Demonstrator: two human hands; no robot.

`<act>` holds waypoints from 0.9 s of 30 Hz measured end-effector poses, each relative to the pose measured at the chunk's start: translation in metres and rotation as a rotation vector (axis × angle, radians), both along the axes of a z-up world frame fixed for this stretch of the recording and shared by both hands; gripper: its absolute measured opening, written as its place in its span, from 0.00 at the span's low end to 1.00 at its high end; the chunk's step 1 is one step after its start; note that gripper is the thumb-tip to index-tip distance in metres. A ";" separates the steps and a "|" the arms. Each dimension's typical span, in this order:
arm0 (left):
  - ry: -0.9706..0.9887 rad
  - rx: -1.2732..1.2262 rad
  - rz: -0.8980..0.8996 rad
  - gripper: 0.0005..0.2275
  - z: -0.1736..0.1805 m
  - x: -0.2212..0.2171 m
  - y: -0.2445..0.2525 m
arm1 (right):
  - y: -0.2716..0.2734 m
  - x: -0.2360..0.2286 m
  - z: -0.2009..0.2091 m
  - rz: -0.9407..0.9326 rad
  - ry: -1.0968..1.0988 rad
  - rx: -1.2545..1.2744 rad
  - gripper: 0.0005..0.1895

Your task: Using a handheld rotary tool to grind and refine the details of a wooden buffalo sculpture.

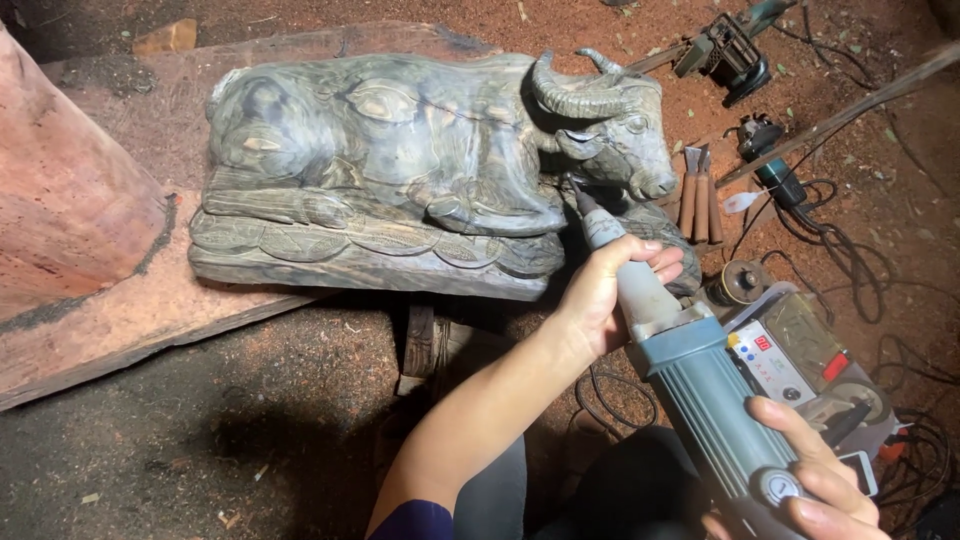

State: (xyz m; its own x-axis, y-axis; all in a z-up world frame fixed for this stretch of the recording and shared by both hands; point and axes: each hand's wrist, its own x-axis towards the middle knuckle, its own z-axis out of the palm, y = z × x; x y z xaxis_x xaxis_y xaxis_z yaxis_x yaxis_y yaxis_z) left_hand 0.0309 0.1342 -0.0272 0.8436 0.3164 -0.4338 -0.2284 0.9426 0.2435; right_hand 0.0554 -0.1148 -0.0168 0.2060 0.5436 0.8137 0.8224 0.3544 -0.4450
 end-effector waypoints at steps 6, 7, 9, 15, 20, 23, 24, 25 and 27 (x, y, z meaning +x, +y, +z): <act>0.000 0.023 0.019 0.19 -0.011 0.006 -0.006 | -0.018 0.011 -0.006 -0.009 -0.003 -0.062 0.41; 0.001 0.023 0.018 0.19 -0.011 0.006 -0.004 | -0.011 0.007 -0.005 -0.009 -0.002 -0.063 0.41; -0.033 -0.028 0.008 0.19 -0.011 0.005 0.000 | 0.002 -0.001 -0.005 -0.027 0.008 0.033 0.35; -0.021 -0.006 0.020 0.15 -0.014 0.007 -0.005 | -0.015 -0.008 0.001 -0.085 0.061 -0.083 0.35; -0.003 0.081 -0.049 0.26 -0.003 0.002 -0.007 | -0.051 0.019 -0.004 -0.061 0.099 -0.219 0.23; 0.035 0.110 -0.079 0.29 0.006 -0.003 -0.007 | -0.063 0.033 -0.011 0.027 0.095 -0.280 0.18; 0.058 0.125 -0.088 0.30 0.008 -0.005 -0.007 | -0.064 0.033 -0.013 0.015 0.101 -0.266 0.17; 0.059 0.123 -0.086 0.30 0.004 -0.003 -0.006 | -0.056 0.028 -0.012 0.017 0.101 -0.268 0.17; -0.023 0.096 -0.025 0.25 -0.004 0.001 -0.007 | -0.041 0.017 -0.011 -0.057 0.037 -0.167 0.41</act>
State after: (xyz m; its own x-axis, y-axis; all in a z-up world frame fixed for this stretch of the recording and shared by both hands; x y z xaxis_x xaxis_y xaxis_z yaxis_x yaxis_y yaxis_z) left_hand 0.0322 0.1276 -0.0308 0.8610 0.3342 -0.3834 -0.2116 0.9208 0.3275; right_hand 0.0719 -0.1556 -0.0281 0.2686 0.6570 0.7044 0.8208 0.2266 -0.5243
